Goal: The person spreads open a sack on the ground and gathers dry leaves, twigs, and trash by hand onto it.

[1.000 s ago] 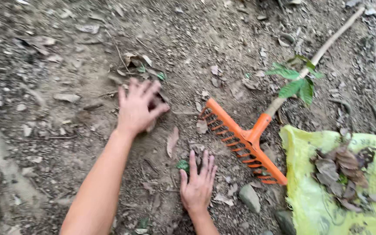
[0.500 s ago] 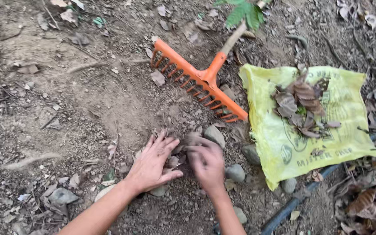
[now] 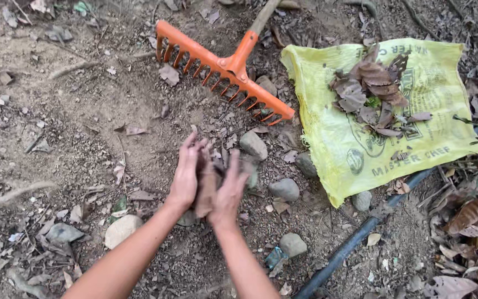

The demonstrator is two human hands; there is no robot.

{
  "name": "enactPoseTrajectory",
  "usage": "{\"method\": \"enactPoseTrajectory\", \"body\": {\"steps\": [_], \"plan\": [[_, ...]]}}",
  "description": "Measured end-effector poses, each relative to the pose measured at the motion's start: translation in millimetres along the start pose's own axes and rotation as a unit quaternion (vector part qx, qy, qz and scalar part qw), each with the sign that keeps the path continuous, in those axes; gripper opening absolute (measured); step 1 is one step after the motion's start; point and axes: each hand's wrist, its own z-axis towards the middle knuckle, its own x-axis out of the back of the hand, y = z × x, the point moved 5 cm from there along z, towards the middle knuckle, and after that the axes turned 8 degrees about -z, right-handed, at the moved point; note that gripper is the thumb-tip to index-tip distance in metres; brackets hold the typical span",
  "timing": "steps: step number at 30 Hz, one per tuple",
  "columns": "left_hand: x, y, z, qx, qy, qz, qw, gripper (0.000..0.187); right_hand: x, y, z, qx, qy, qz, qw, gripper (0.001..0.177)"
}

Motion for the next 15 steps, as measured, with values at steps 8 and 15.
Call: {"method": "enactPoseTrajectory", "body": {"steps": [8,15], "plan": [[74.5,4.4,0.4,0.039,0.031,0.043,0.998,0.046,1.5,-58.7,-12.1,0.266,-0.149,-0.057,0.951,0.072],[71.5,22.8,-26.2,0.195,0.002,0.239,0.951,0.061,9.0,-15.8,-17.8,0.324,-0.091,-0.064,0.939,0.012]]}}
